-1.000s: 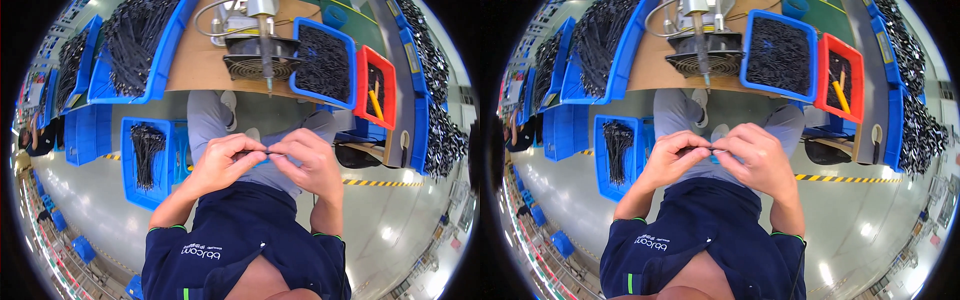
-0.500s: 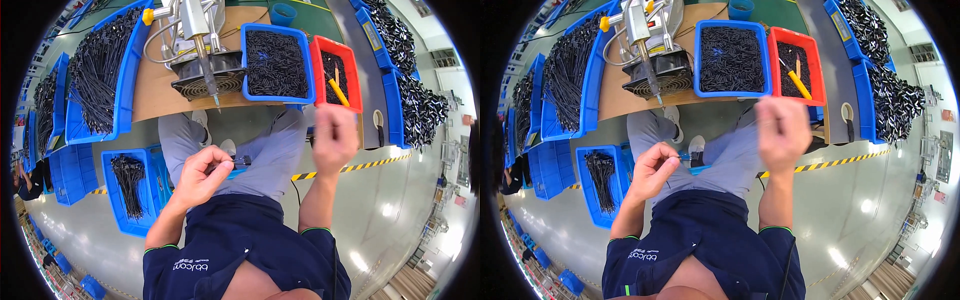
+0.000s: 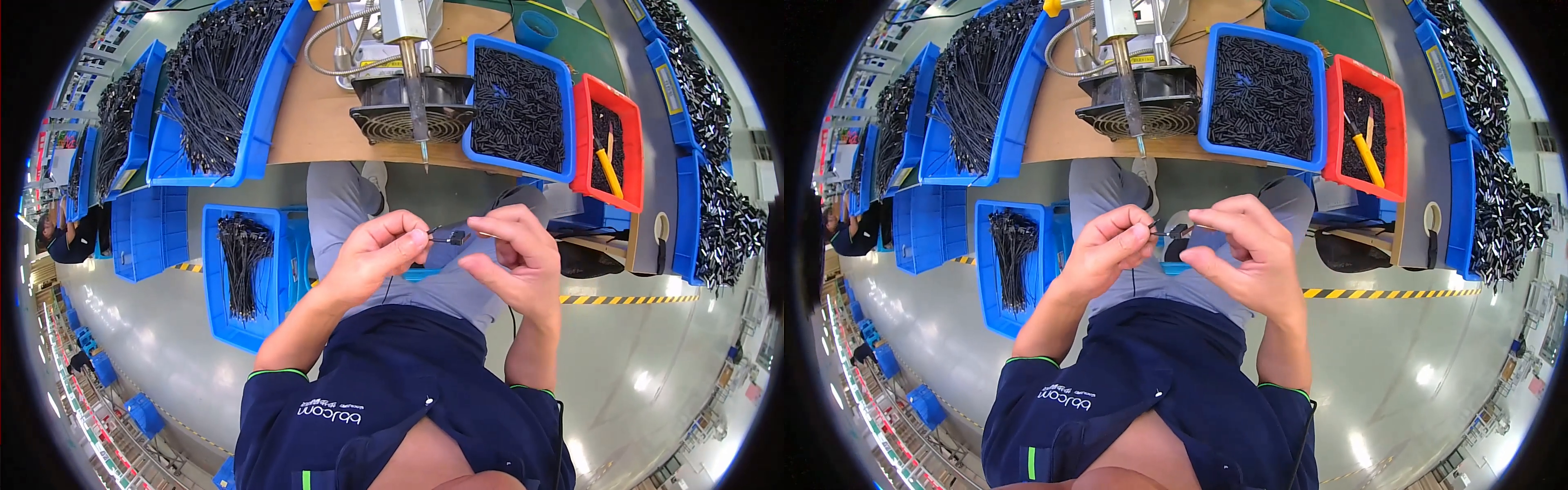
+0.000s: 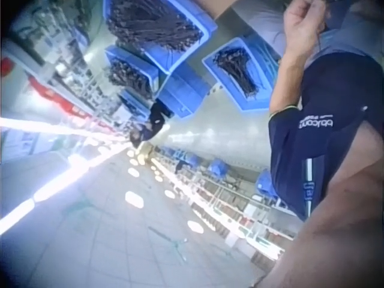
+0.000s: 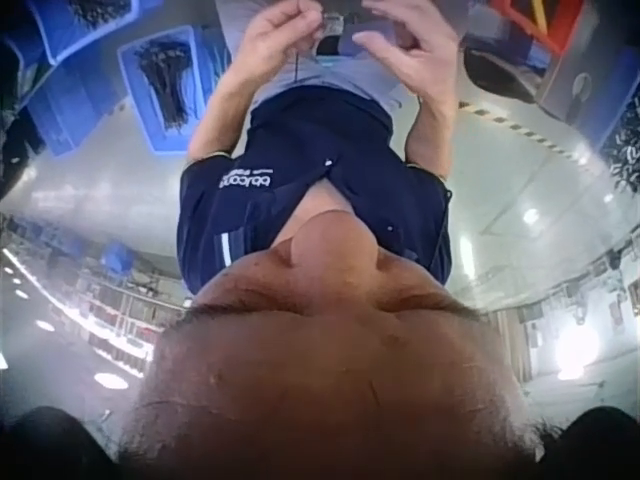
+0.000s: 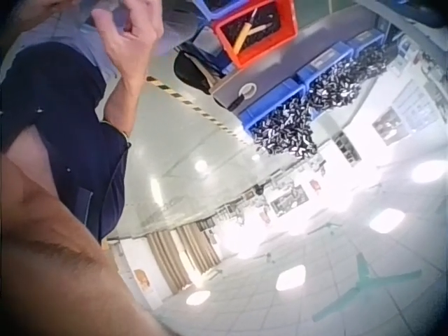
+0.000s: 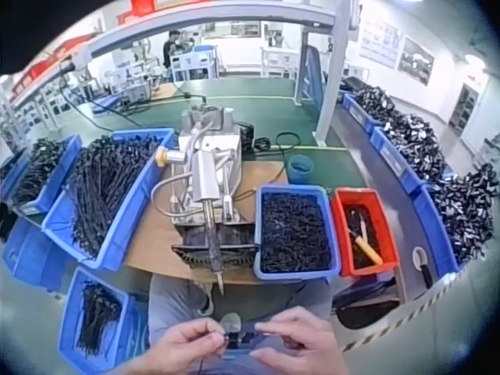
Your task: The person assembles electronic cables by attaching small connectors to them and processing them using a tabletop assembly machine.
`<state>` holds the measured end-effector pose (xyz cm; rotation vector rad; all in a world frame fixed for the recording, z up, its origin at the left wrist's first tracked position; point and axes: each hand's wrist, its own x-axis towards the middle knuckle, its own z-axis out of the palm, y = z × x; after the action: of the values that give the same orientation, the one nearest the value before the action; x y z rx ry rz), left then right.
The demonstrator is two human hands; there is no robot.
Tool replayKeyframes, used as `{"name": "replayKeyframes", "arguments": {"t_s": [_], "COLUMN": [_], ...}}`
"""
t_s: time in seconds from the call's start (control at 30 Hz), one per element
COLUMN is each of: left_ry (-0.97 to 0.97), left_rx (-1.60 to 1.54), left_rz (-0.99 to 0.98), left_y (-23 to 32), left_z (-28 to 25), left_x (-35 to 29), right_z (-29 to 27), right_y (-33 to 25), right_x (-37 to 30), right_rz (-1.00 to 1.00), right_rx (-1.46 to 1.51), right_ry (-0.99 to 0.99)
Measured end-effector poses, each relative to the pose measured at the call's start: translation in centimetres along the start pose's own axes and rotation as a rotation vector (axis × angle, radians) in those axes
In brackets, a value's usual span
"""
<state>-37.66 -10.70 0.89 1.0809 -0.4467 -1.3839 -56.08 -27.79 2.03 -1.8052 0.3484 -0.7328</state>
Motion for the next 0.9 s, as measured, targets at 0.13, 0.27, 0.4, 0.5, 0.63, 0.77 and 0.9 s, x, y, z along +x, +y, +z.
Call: {"name": "replayKeyframes", "arguments": {"t_s": [0.13, 0.27, 0.4, 0.5, 0.63, 0.77, 0.9], "left_ry": [-0.007, 0.226, 0.241, 0.233, 0.271, 0.286, 0.273], "left_rx": [0.058, 0.563, 0.766, 0.811, 0.931, 0.69, 0.576], "left_rz": [-0.016, 0.324, 0.544, 0.623, 0.61, 0.452, 0.395], "left_y": [0.1, -1.2, -0.6, -0.1, 0.0, -0.4, -0.5], "left_z": [0.1, 1.2, 1.8, 2.4, 2.3, 2.4, 2.3], "left_x": [0.3, 0.9, 0.9, 0.9, 0.9, 0.8, 0.9], "right_z": [0.6, 1.3, 2.1, 2.6, 3.3, 3.8, 4.2], "right_y": [0.6, 0.2, 0.8, 1.3, 2.2, 2.6, 2.5], "right_x": [-0.1, -0.1, -0.5, -0.8, -1.4, -1.8, -2.1], "right_rz": [0.025, 0.062, 0.097, 0.13, 0.149, 0.18, 0.167], "right_rx": [-0.022, -0.039, -0.022, 0.032, 0.155, 0.319, 0.355], "right_ry": [-0.011, 0.026, 0.067, 0.094, 0.138, 0.165, 0.167]}}
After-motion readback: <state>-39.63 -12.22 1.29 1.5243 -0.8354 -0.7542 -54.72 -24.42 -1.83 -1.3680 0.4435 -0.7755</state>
